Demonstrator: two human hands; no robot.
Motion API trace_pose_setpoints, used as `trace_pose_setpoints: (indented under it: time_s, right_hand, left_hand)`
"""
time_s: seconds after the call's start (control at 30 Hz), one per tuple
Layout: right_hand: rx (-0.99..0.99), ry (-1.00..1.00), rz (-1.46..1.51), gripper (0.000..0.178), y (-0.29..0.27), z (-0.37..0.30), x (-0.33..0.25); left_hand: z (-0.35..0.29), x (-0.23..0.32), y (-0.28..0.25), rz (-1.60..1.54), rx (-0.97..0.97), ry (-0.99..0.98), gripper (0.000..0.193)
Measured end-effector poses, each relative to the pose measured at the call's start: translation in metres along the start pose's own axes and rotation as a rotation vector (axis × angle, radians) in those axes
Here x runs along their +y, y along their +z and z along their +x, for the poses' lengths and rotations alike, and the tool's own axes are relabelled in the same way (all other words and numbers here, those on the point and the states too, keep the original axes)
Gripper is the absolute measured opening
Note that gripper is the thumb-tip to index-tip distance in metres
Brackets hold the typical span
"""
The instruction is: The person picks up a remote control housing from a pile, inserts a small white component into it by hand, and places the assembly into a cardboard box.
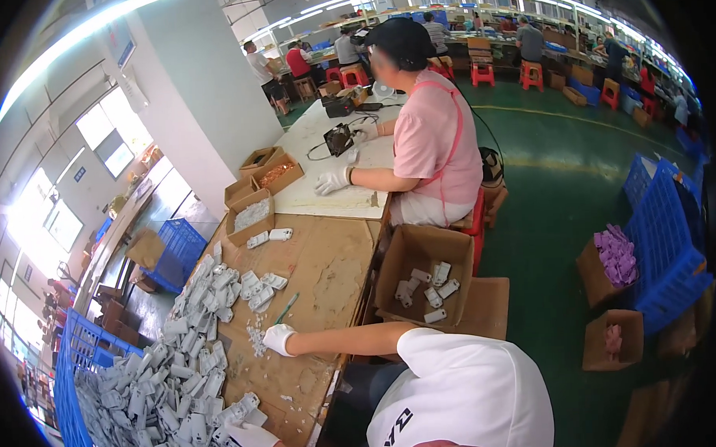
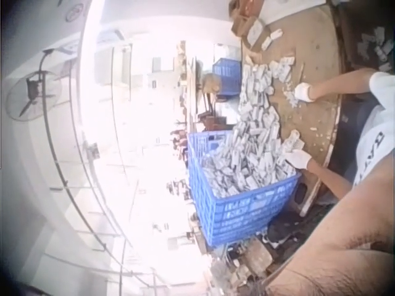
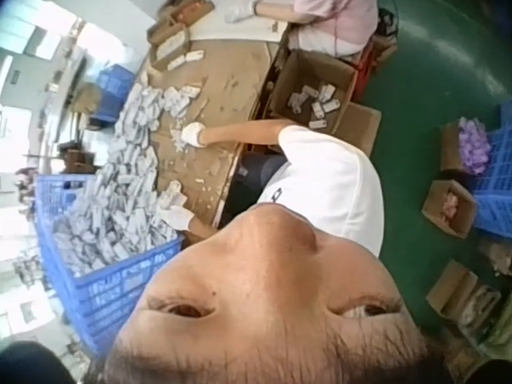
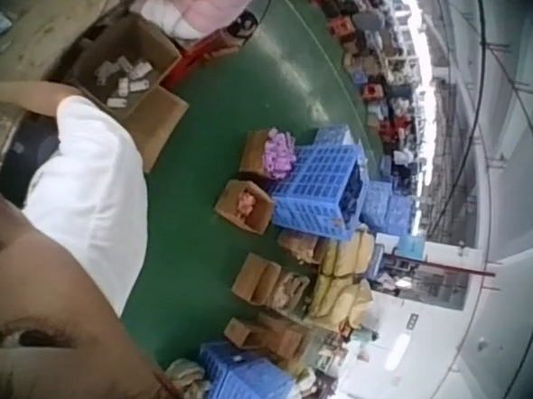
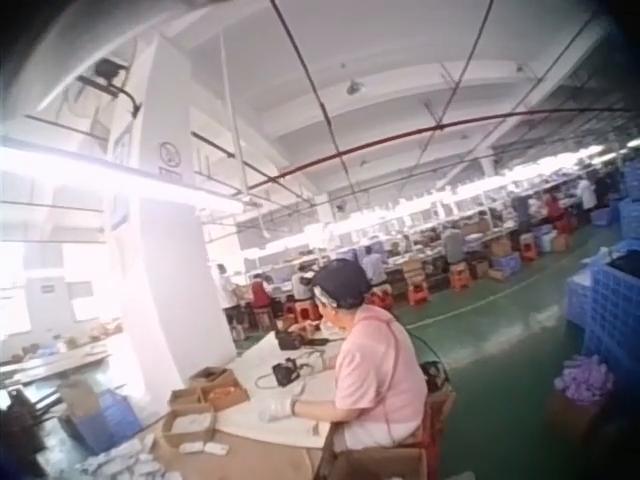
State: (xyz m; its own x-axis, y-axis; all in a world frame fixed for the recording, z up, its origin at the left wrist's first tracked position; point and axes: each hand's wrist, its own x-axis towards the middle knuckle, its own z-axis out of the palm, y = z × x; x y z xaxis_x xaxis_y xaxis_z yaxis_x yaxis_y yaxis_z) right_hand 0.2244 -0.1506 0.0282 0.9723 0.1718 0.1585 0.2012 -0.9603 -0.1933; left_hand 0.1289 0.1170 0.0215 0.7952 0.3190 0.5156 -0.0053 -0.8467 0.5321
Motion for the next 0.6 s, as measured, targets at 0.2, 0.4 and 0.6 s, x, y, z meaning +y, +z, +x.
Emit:
trace_pose_setpoints:
  time_s: [0.2,0.4,0.6]
  right_hand:
    - [0.136,-0.029,-0.024,0.013,0.017,-0.009,-0.003]
    - [0.184,0.004,-0.107,0.014,0.017,-0.017,-0.002]
    - [0.103,0.021,-0.099,0.013,0.018,-0.013,0.002]
  left_hand:
    - [0.015,-0.031,-0.003,-0.865,0.017,-0.325,0.034]
    - [0.005,-0.033,0.012,-2.372,-0.468,-0.591,0.023]
    - [-0.014,0.007,0.019,-1.747,-0.482,-0.565,0.023]
